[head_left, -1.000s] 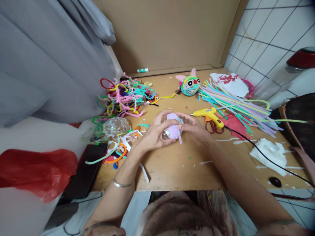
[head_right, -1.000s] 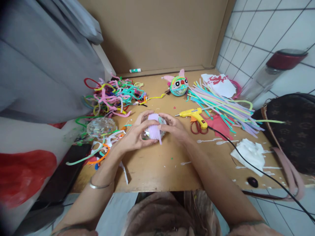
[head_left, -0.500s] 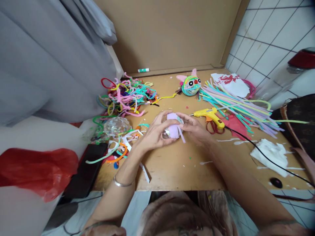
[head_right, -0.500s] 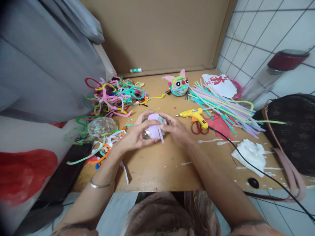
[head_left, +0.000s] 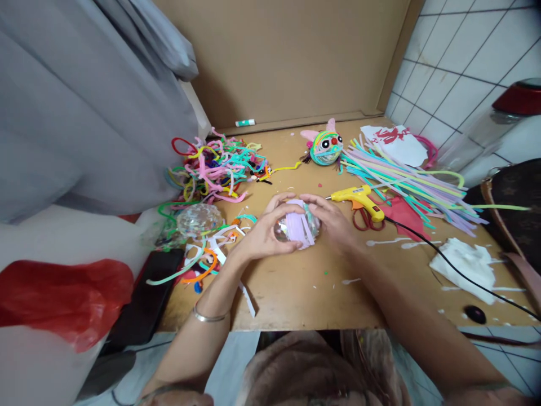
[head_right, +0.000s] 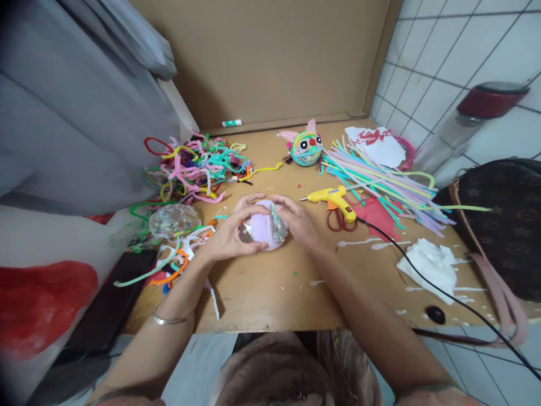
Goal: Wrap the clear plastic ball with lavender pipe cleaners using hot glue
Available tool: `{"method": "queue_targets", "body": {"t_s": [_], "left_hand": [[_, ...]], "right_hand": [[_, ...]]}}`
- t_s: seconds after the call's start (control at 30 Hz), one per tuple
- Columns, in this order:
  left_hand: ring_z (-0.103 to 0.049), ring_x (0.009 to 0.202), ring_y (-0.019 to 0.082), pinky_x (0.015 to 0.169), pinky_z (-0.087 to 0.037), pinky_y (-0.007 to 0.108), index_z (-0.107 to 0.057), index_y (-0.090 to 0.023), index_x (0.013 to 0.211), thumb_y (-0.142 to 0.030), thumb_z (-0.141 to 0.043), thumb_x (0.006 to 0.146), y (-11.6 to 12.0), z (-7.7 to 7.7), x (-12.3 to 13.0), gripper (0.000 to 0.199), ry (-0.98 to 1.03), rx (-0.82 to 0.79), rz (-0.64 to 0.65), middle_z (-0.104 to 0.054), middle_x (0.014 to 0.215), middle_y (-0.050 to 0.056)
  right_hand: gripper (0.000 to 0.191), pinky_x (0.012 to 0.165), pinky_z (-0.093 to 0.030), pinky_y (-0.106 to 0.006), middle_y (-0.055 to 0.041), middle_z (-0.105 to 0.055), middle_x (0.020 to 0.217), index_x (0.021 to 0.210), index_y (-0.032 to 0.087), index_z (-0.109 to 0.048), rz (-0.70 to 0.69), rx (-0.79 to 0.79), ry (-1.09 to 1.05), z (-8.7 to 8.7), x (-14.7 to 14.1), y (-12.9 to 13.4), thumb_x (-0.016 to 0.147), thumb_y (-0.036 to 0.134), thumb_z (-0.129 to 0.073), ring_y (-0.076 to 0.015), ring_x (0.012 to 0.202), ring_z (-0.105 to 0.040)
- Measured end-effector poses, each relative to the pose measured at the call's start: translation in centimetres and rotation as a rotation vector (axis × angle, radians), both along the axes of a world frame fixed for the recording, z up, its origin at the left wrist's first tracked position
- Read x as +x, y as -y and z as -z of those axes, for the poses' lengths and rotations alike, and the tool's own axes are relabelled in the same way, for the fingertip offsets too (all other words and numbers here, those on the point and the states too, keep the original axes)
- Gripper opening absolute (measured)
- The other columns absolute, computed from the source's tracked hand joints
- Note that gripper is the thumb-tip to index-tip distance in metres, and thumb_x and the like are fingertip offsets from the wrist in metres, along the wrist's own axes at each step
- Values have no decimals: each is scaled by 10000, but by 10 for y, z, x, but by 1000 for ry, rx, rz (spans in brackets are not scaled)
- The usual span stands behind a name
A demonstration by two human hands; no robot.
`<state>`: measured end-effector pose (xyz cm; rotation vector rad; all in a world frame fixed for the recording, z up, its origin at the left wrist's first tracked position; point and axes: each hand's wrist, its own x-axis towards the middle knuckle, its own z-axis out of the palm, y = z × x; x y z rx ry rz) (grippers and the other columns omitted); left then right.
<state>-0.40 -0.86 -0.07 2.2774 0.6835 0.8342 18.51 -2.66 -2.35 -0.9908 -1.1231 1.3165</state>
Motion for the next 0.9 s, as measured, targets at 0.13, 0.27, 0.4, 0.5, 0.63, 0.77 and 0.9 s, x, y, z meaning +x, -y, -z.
{"method": "queue_targets", "body": {"t_s": [0.13, 0.27, 0.4, 0.5, 0.63, 0.77, 0.9], "left_hand": [[-351, 1412, 328, 1145, -333, 520, -556, -229, 1186, -228, -783, 654, -1, 1, -1, 579, -10, -31, -9, -409, 1418, 138], [-349, 1415, 333, 1138, -337, 524, -558, -227, 1187, -239, -786, 655, -2, 1, -1, 579, -17, -48, -21, -410, 1427, 140], [-343, 1418, 340, 1131, -348, 520, -560, -227, 1191, -242, -791, 650, -1, 1, -1, 588, -20, -60, -32, -407, 1427, 141], [-352, 1410, 341, 1125, -354, 522, -561, -233, 1190, -239, -796, 641, -1, 1, -1, 597, -18, -66, -31, -404, 1426, 137], [-362, 1403, 335, 1125, -349, 531, -557, -238, 1203, -255, -787, 651, -1, 1, -1, 598, -6, -64, -21, -415, 1409, 136], [-364, 1402, 336, 1120, -353, 525, -558, -233, 1199, -260, -784, 650, -1, 0, 0, 594, -15, -77, -38, -423, 1408, 138], [-400, 1368, 319, 1138, -323, 502, -564, -216, 1192, -295, -777, 657, -2, 0, 0, 581, 7, -120, -48, -463, 1370, 135]], "right_hand": [[266, 903, -452, -347, -18, -676, 1047, 977, 227, -657, 39, 13, 42, 0, -1, 1, 767, 377, -593, -186, 989, -600], [234, 884, -441, -330, -7, -676, 1024, 949, 230, -663, 36, 72, 60, -6, -3, 4, 770, 357, -582, -182, 986, -592], [221, 842, -437, -322, 2, -679, 968, 920, 231, -679, 41, 58, 16, -8, -5, 6, 744, 340, -600, -176, 931, -592], [212, 809, -428, -321, 3, -687, 928, 881, 229, -698, 32, 27, -49, -5, -4, 6, 722, 342, -614, -171, 875, -590], [184, 819, -413, -319, 4, -692, 915, 834, 232, -714, 12, 22, -107, -3, -3, 5, 700, 329, -632, -170, 886, -591], [200, 775, -410, -307, 13, -678, 888, 863, 236, -709, 4, -12, -121, -4, -3, 6, 701, 330, -638, -162, 845, -584], [218, 738, -405, -291, 13, -676, 901, 894, 229, -697, -15, -37, -132, -4, -6, 7, 704, 321, -640, -146, 795, -571]]}}
